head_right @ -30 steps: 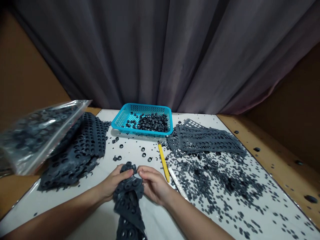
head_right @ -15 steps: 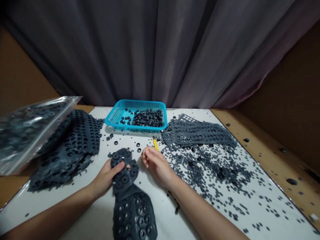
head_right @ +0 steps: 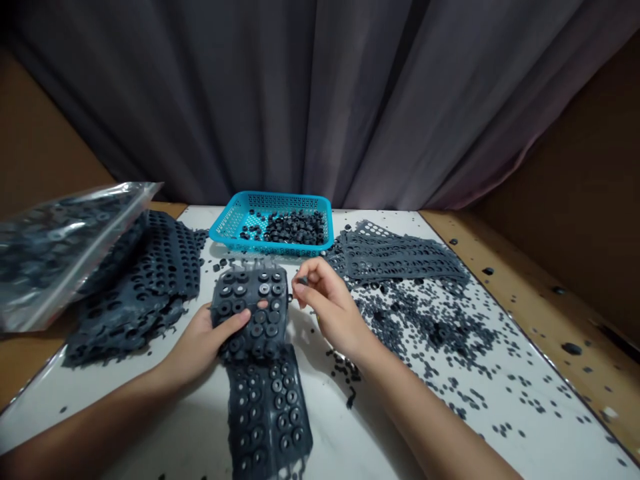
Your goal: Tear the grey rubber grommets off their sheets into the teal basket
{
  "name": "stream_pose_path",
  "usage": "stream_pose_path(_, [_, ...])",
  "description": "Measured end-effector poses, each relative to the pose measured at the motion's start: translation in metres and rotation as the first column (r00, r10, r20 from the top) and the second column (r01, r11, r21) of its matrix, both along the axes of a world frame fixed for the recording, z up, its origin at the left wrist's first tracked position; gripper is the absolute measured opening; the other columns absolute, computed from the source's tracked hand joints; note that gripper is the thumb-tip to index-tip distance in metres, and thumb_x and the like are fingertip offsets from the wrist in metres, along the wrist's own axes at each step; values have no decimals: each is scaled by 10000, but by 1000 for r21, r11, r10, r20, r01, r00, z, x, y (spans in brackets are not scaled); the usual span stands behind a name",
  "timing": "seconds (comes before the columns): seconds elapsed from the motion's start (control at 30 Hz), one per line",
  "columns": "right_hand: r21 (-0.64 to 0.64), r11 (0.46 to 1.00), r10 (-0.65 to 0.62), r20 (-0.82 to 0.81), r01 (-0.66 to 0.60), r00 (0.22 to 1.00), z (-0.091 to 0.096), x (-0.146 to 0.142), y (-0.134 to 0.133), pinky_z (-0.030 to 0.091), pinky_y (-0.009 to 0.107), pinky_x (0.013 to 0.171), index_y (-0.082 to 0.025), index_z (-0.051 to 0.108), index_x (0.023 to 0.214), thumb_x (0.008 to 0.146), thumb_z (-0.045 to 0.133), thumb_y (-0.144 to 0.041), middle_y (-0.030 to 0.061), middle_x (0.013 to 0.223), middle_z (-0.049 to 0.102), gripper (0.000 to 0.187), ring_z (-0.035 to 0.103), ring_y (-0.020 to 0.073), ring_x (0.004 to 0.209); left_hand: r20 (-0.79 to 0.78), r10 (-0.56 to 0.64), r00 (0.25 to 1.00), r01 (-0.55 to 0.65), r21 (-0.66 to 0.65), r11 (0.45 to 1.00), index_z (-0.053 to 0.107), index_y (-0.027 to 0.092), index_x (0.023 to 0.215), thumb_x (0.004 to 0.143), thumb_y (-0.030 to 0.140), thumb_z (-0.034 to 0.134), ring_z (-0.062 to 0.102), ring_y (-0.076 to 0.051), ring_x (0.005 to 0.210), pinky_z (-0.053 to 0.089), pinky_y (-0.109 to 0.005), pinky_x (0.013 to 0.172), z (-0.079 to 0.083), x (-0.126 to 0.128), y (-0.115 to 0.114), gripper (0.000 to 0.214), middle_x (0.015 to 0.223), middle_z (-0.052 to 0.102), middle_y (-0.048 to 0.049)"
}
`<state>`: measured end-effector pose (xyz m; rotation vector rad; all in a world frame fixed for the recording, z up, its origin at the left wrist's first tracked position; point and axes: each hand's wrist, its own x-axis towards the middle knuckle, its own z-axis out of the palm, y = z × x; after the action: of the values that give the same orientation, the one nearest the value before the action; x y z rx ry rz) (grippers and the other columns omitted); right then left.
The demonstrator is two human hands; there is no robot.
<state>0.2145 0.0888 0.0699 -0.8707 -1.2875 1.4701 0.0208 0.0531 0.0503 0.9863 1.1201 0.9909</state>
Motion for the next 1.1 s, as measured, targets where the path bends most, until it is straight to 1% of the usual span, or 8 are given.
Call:
stream_pose_path(0.2, [-11,995,100,139,-100,985,-4,-2,-2,306,257,581,-199,441,786,804,435,-181,-36,630,435,26,394,111,580,-65,120,991,-117,48,992,629,136,1019,743,392,640,630,-266,991,476,-405,895,-24,-4,13,377,1043,694,-106])
stream_pose_path(0.33, [93,996,-35,345,3,938,-12,9,23,325,270,628,-194,481,778,832,503,-338,-19,685,482,156,428,123,640,-352,201,914,-140,193,971,639,125,959,759,430,593,621,-285,980,459,-437,902,-32,-12,20,367,1027,683,-125])
stream_pose_path(0.47, [35,996,-87,222,81,971,-9,16,55,313,252,589,-185,518,744,743,628,-399,-33,648,479,241,402,103,587,-559,424,713,-157,462,873,439,126,1247,734,369,613,523,-279,1122,395,-448,979,-26,-24,25,594,1237,538,-164])
stream_pose_path(0.53, [-31,999,-28,70,30,997,-4,13,60,297,241,560,-180,537,723,713,665,-411,-45,603,458,265,376,89,547,-615,558,557,-126,602,789,234,102,1369,696,356,643,392,-300,1241,340,-466,1024,-18,-31,32,827,1385,342,-210])
stream_pose_path(0.6, [-67,996,45,-83,-51,996,2,6,55,287,236,545,-176,564,712,684,697,-435,-49,575,448,292,369,82,528,-680,625,384,-10,674,739,252,94,1364,688,368,643,278,-332,1298,292,-490,1048,-8,-39,45,828,1425,243,-211])
stream_pose_path(0.77, [-50,975,185,-359,-217,915,14,-11,18,295,244,540,-176,622,676,615,718,-541,-36,531,472,383,390,88,508,-858,499,120,238,513,825,560,166,1130,735,393,579,363,-396,1176,374,-552,924,1,-55,99,457,1290,432,-168])
stream_pose_path(0.93, [-14,965,234,-405,-262,884,18,-16,-10,280,243,524,-161,643,656,670,635,-607,-34,458,450,446,390,89,477,-853,483,199,411,520,749,633,141,801,715,323,598,403,-344,1166,296,-511,1009,-19,-64,143,204,1163,518,-167])
stream_pose_path(1.1, [10,976,214,-235,-218,948,30,-2,-21,336,270,528,-166,651,647,710,534,-672,-6,455,483,522,434,111,490,-793,544,273,453,605,655,582,177,730,775,222,498,505,-244,1026,200,-504,1072,-13,-63,141,106,890,592,-76])
